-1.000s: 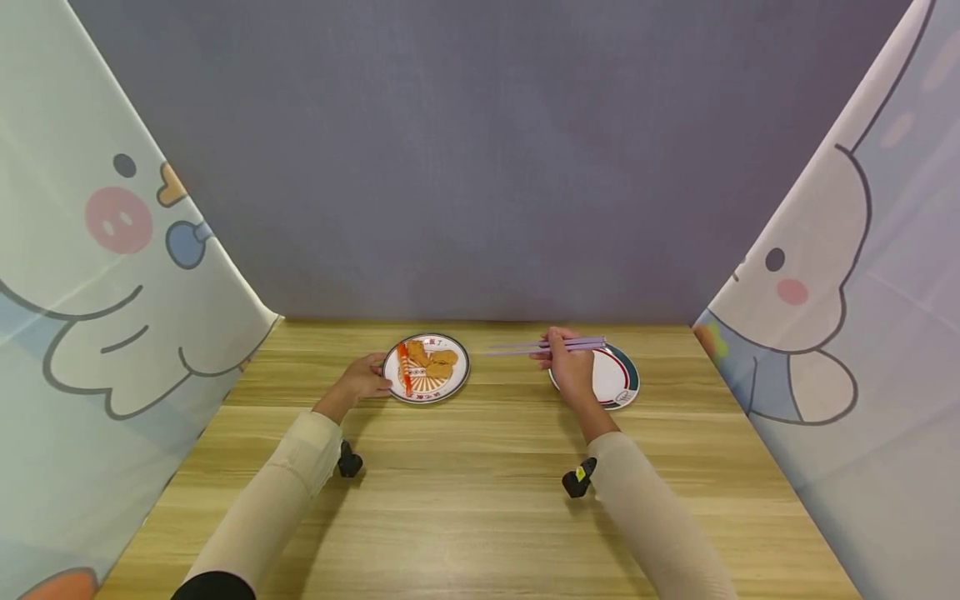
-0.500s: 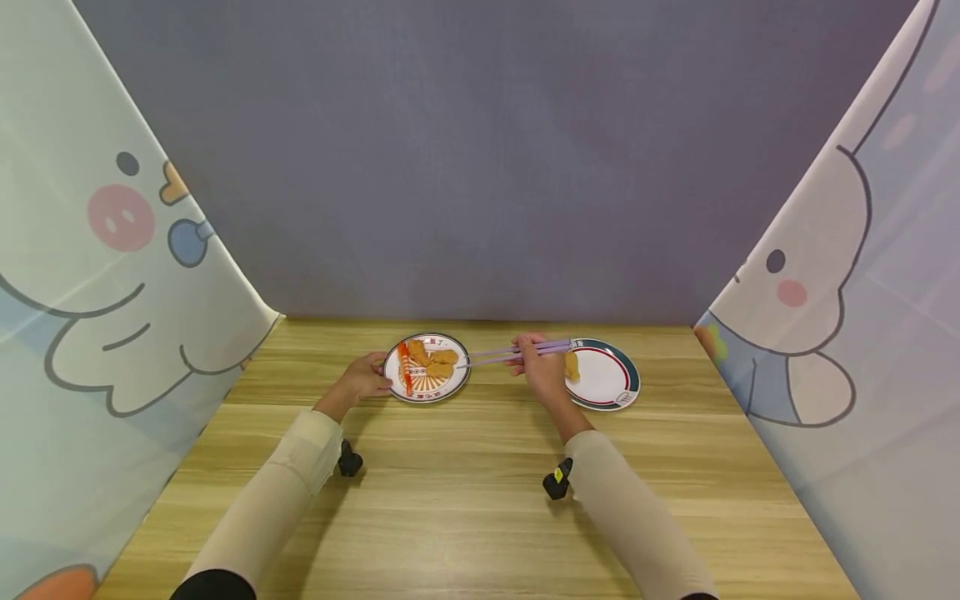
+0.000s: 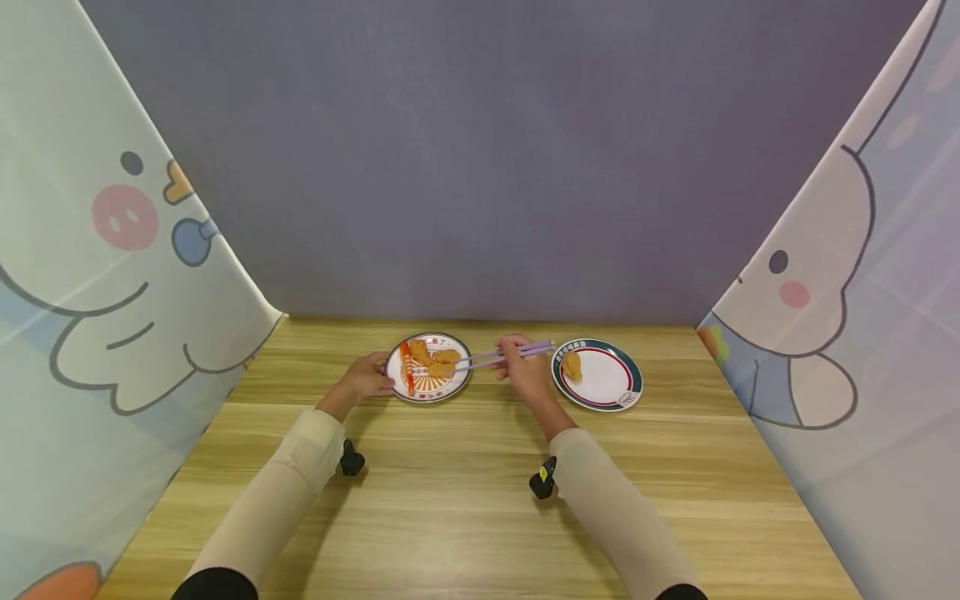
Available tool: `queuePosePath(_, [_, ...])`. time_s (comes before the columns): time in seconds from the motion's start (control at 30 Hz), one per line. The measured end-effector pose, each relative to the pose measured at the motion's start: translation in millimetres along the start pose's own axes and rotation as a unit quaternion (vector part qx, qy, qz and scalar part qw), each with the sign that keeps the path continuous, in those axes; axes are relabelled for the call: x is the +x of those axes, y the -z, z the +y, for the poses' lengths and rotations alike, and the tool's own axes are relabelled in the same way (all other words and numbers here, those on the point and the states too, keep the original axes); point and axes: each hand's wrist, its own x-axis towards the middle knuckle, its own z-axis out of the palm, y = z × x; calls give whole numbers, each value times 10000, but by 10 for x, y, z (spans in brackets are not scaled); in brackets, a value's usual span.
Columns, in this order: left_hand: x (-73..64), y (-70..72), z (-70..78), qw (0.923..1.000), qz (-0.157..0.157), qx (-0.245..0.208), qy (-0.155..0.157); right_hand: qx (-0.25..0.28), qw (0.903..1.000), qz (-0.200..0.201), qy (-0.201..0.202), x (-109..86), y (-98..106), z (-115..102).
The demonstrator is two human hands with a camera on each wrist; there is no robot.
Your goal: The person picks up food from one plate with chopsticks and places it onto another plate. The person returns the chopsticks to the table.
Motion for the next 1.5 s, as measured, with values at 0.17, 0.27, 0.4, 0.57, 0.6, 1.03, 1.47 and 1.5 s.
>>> queuePosePath(0.17, [3,8,1,10000,1,-14,-23,-168,9998,-40,17,36,-94,-6])
queuePosePath(0.27, [11,6,-2,10000,8,-25,1,-232,9997,-7,-19,68,-126,51])
queuePosePath(0.4, [4,-1,3,10000,30,30,9,-258,9997,-31,-20,102,-134,146])
queuePosePath(0.57, [-19,-9,22,9999,84,54,20,-355,9994,37,-4,174,-132,311])
queuePosePath(0.6, [-20,-10,25,9999,90,48,25,-382,9993,51,1,180,-139,325])
queuePosePath(1.03, [-17,-2,25,10000,34,75,17,-188,9998,40,-25,182,-191,286])
queuePosePath(1.47, [-9,-21,29,9998,106,124,124,-34,9993,238,-286,120,-225,111])
queuePosePath(1.5, [-10,-21,31,9998,118,140,118,-39,9992,269,-290,121,-222,113])
